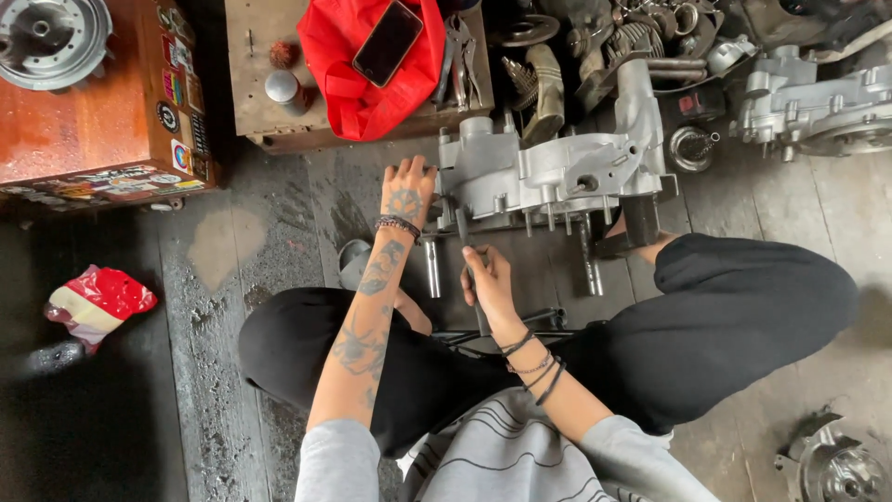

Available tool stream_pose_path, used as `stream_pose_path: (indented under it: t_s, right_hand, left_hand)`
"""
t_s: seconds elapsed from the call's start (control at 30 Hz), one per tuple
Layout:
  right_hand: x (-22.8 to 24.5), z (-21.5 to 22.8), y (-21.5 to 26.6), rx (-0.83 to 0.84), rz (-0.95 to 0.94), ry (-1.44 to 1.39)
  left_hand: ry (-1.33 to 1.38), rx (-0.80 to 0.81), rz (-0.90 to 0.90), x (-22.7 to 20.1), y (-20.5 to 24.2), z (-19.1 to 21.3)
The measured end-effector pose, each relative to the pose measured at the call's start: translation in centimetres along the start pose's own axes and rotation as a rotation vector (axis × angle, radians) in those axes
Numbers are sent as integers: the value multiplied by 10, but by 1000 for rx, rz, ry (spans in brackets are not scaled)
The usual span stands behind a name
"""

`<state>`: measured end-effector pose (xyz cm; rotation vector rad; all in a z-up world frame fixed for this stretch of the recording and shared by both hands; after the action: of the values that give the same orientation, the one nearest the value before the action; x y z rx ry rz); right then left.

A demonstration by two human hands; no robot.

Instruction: The person sits on the floor and uses a metal file to smooth the surface of a silver engine casing. They rotate the casing to access different areas and continue filing the edges and surfaces.

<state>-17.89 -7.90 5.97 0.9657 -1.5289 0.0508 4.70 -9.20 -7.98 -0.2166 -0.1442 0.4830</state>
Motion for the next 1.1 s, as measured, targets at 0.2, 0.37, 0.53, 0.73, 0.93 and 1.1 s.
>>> stream_pose_path:
  t_s: [0.2, 0.37, 0.53, 0.73, 0.93, 1.1]
  right_hand:
    - [8, -4, -6, -59, -54, -132]
    - [0, -8, 1, -94, -105, -319]
    - [22, -28, -2, -141, -192, -501]
    - [24, -23, 6, -204, -223, -503]
    - [14, -21, -2, -157, -168, -480]
    - [-1, -4, 22, -120, -199, -478]
  left_hand:
    - [-6, 47, 3, -1, -4, 36]
    - [44, 81, 88, 0, -3, 85]
    - [248, 329, 387, 22, 16, 143]
    - [680, 696, 760, 15, 65, 5]
    - [1152, 643, 1154, 4, 73, 66]
    - [1509, 473, 1161, 21, 81, -17]
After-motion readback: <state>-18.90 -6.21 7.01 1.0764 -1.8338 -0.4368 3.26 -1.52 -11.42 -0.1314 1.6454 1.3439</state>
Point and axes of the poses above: each hand's wrist, its own y-axis away from the middle knuckle, its own z-axis out of the back of the hand, x = y × z, the point moved 7 cm from there along -y, towards the middle knuckle, and after that the axes turned 10 degrees about -y, right-handed, at the moved point
